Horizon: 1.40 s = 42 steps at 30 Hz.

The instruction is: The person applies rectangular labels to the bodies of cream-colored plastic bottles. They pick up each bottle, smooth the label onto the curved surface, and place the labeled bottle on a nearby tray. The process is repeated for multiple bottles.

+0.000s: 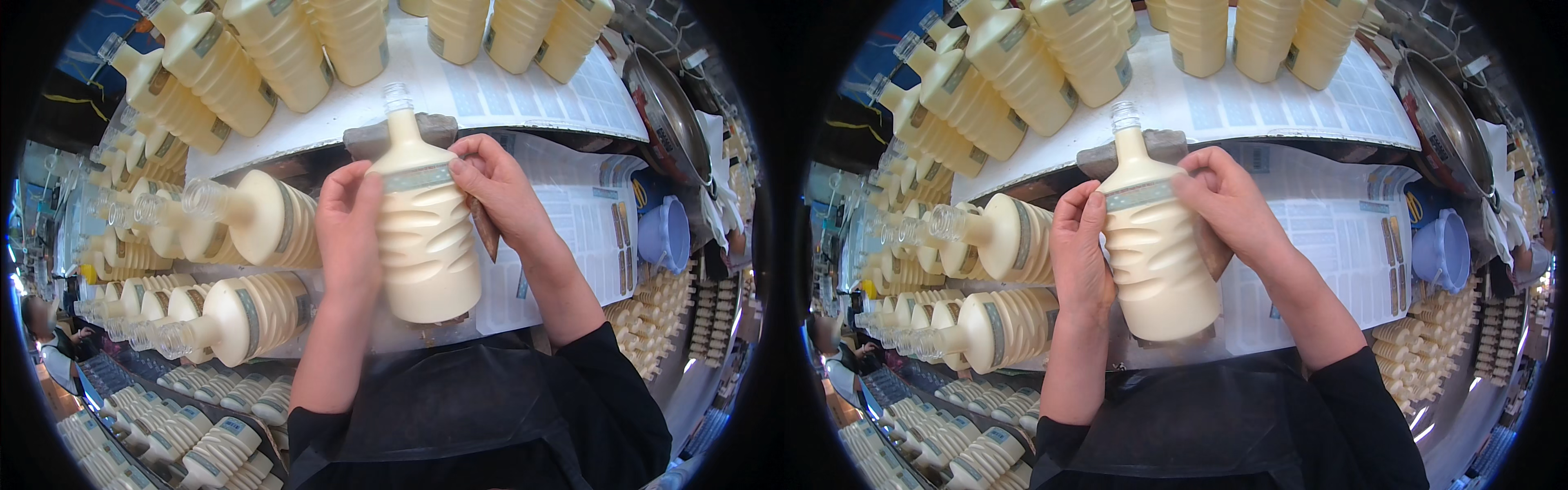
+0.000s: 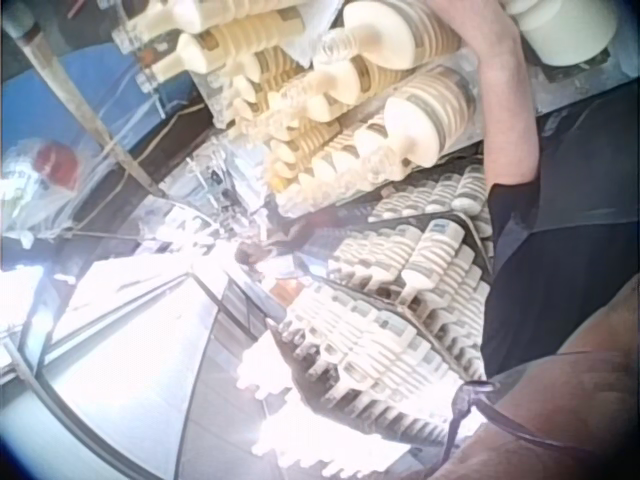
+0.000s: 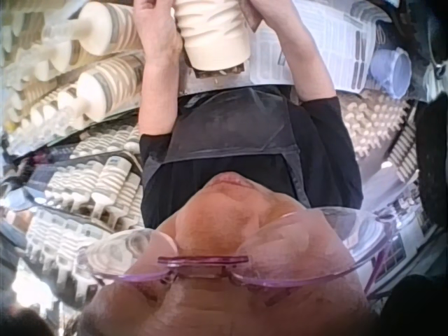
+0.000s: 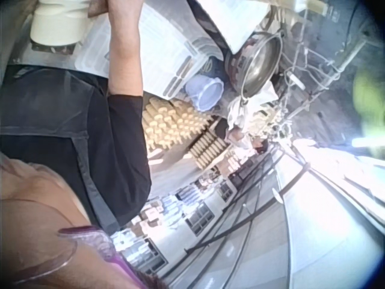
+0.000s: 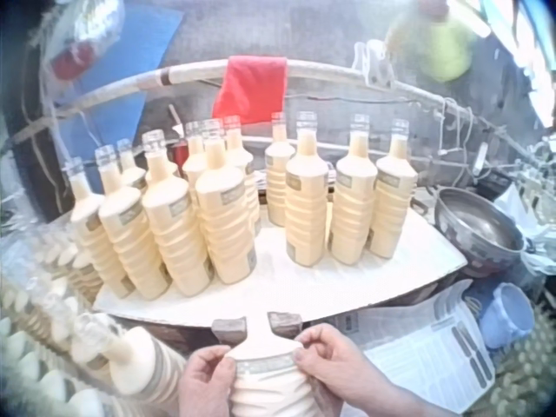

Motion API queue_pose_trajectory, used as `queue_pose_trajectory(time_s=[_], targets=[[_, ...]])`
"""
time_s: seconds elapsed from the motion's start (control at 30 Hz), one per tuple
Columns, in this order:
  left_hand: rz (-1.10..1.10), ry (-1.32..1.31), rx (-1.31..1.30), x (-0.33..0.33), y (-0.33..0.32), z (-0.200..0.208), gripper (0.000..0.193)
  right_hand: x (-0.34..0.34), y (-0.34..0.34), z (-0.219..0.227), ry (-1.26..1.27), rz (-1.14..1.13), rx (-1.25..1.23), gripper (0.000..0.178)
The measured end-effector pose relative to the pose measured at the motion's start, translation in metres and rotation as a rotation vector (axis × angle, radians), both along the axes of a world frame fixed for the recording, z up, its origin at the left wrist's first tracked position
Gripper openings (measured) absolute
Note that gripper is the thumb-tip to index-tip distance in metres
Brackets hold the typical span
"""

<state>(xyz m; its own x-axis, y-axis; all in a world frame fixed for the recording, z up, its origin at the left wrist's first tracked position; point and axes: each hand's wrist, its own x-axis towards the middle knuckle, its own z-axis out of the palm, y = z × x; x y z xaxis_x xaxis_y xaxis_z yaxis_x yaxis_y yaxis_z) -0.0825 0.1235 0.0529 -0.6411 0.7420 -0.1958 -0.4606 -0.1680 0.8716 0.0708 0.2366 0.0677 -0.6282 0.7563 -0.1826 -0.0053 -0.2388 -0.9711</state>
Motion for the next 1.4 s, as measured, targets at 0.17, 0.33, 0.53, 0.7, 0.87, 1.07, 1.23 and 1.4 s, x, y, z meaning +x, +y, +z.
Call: queue_pose_trajectory(time_s=[0.17,0.33,0.53,0.7,0.87,1.07,1.23,1.4], targets=[[0.01,0.004,-0.008,0.001,0.0,0.001,0.023,0.002,0.003,0.001,0.017,0.018,-0.056,0.024],[0.01,-0.053,0.024,-0.004,-0.002,-0.006,0.019,0.006,0.008,0.003,0.001,0.049,-0.068,0.028],[0.003,-0.029,0.015,-0.002,0.0,-0.007,0.023,0.0,0.004,-0.004,-0.071,0.011,0.022,0.029],[0.004,-0.047,0.02,-0.001,-0.001,-0.007,0.024,-0.001,0.003,0.001,-0.09,0.008,0.021,0.028],[0.0,-0.08,0.025,-0.002,-0.001,-0.007,0.024,-0.001,0.003,-0.001,-0.09,0.01,0.034,0.028],[-0.002,-0.089,0.03,-0.002,-0.001,-0.009,0.024,0.0,0.003,-0.001,-0.063,0.015,0.015,0.027],[-0.01,-0.125,0.038,-0.002,-0.001,-0.006,0.024,0.001,0.003,0.0,-0.071,0.02,0.024,0.026],[-0.007,-0.096,0.023,-0.002,0.0,-0.01,0.025,0.0,0.002,0.001,-0.069,0.02,0.014,0.026]])
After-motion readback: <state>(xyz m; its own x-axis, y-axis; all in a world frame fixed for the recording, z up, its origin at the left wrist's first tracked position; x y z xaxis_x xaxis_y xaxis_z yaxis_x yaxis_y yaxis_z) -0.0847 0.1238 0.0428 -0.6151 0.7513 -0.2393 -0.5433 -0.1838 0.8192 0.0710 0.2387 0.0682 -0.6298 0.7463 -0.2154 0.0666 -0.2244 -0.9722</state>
